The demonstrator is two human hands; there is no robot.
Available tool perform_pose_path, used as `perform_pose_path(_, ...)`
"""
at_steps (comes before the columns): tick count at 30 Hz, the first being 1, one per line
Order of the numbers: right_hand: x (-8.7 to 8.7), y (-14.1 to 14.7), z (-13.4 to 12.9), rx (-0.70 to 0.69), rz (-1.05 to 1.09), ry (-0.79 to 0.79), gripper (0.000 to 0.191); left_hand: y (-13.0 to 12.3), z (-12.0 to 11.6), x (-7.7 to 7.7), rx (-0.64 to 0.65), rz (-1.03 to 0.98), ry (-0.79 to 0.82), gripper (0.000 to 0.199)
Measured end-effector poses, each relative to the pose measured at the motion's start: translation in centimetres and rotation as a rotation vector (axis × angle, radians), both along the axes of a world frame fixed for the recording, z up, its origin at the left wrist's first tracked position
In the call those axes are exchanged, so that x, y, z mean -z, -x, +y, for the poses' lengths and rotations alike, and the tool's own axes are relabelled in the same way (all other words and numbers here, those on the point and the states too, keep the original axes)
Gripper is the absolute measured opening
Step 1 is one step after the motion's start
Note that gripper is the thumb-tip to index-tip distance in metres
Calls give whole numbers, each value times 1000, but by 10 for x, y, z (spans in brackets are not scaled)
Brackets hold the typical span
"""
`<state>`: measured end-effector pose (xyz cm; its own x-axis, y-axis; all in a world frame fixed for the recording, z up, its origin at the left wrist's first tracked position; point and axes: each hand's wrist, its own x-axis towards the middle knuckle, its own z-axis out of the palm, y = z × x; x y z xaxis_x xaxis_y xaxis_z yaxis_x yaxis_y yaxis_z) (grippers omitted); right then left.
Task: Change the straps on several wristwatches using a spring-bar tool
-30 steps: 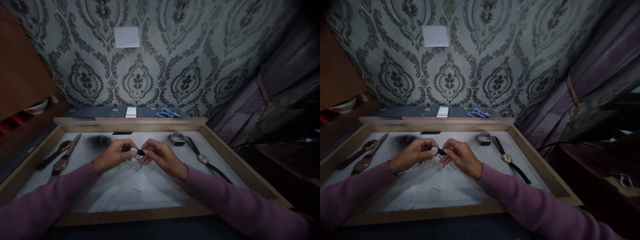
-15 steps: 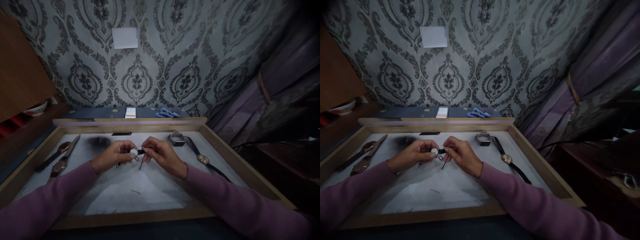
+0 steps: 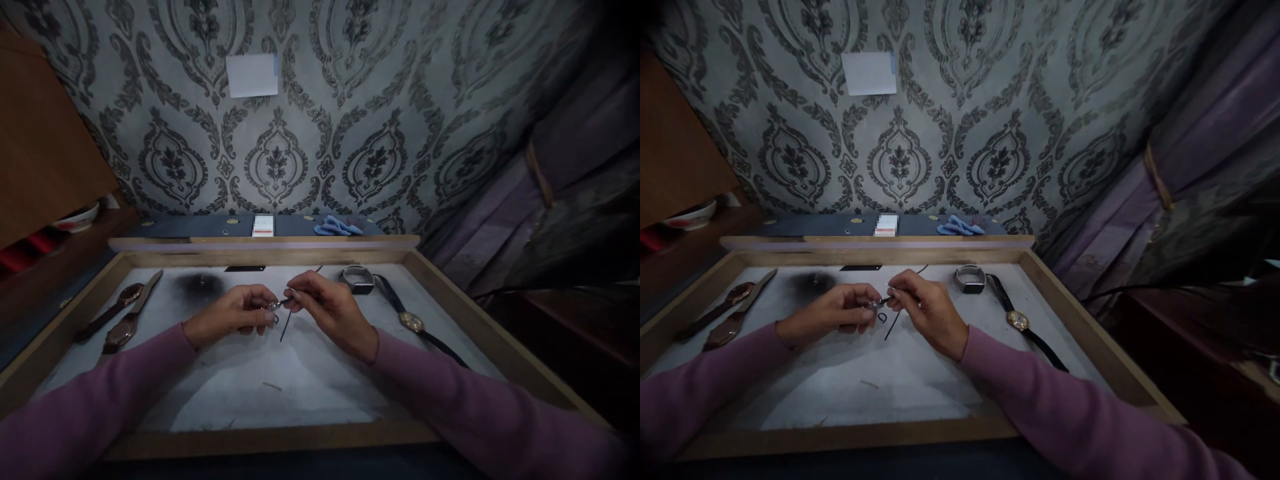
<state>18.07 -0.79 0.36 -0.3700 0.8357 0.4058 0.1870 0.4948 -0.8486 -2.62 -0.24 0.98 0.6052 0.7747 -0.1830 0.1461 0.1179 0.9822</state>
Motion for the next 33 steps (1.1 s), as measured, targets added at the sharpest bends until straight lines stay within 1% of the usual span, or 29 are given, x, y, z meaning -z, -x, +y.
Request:
perform_pose_path(2, -3, -1, -3, 18, -40, -78, 14, 1, -1, 1, 7, -26, 74, 40)
perform_pose_path(4, -4, -1, -4, 25, -53, -111, 13, 1, -1, 3, 15, -49, 111, 41)
perform_pose_path(6, -3, -1, -4, 34, -52, -113, 14, 0, 0, 4, 15, -58, 110, 37)
perform_pose_path(8, -1, -1, -2, 33, -34, -89, 15, -1, 1, 4, -13, -50, 84, 32)
perform_pose_path(11, 2, 0, 0, 10, 16, -13, 17, -2, 1, 2, -68, 3, 15, 29)
perform_pose_path(15, 4, 0, 0, 1, 47, 63, 21, -3, 0, -4, -76, 46, -112, 25)
perform_pose_path(20, -2, 0, -5, 23, 42, 26, 20, 0, 0, -6, -71, 122, -305, 23)
perform_pose_path(23, -7, 0, -9, 22, 33, -17, 17, 1, -2, -5, -66, 231, -440, 21)
perform_pose_path(26, -8, 1, -10, 13, 14, -5, 23, 1, -6, -5, -70, 347, -543, 21)
perform_pose_path(30, -4, 2, -9, -30, -35, 149, 28, -2, -11, -6, -70, 400, -606, 23)
perform_pose_path(33, -2, 3, -8, -49, -1, 183, 31, -4, -12, -8, -63, 399, -609, 25)
